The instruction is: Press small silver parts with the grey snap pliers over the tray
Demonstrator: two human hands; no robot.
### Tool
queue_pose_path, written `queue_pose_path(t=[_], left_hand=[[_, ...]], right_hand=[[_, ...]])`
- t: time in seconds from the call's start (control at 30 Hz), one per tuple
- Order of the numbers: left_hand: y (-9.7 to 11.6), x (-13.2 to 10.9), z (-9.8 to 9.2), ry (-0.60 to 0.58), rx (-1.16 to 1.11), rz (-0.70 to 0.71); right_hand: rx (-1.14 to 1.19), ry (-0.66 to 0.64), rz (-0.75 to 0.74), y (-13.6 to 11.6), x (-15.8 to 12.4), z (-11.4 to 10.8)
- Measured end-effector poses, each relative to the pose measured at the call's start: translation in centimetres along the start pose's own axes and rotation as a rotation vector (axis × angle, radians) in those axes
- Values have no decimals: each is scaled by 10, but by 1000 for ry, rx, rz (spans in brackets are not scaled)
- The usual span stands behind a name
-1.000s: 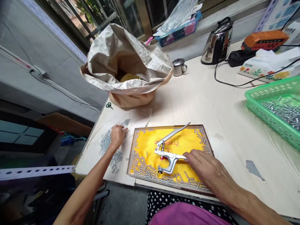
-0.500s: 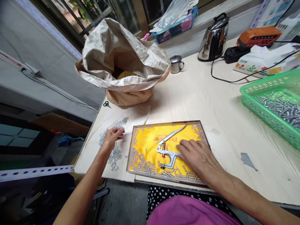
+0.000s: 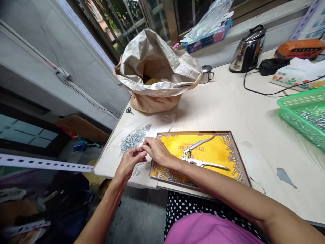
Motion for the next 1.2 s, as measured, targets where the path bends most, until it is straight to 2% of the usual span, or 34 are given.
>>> queue_pose_path(t=[0.2, 0.43, 0.57, 0.73, 0.8, 1.0, 1.07, 1.13, 1.2], left_hand=[[-14, 1, -22, 66, -34, 1], [-29, 8, -34, 65, -172, -117], [-27, 9, -41, 133, -71, -30], [-26, 6, -38, 167, -9, 25], [-27, 6, -36, 154, -70, -7], [-37, 14, -34, 100, -333, -230], [-36, 16, -44, 146, -333, -187], [-32, 16, -62, 271, -236, -64], [-26, 12, -78, 398, -97, 74]], right_hand=[[272, -123, 109, 11, 2, 26], [317, -97, 210, 26, 16, 44], [326, -99, 242, 30, 20, 51], [286, -81, 225, 31, 18, 52], [245, -59, 172, 28, 15, 48], [121, -27, 91, 23, 17, 46], [76, -59, 67, 20, 23, 47], [15, -113, 21, 14, 29, 43], [-47, -158, -28, 7, 29, 30]])
Point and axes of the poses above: each hand's wrist, its own x-axis towards the middle knuckle, its own z-axis out of the palm, y = z × x, the point moved 6 cm from there along x, towards the middle knuckle, and after that the axes turned 6 degrees about -y, right-handed, at the moved point
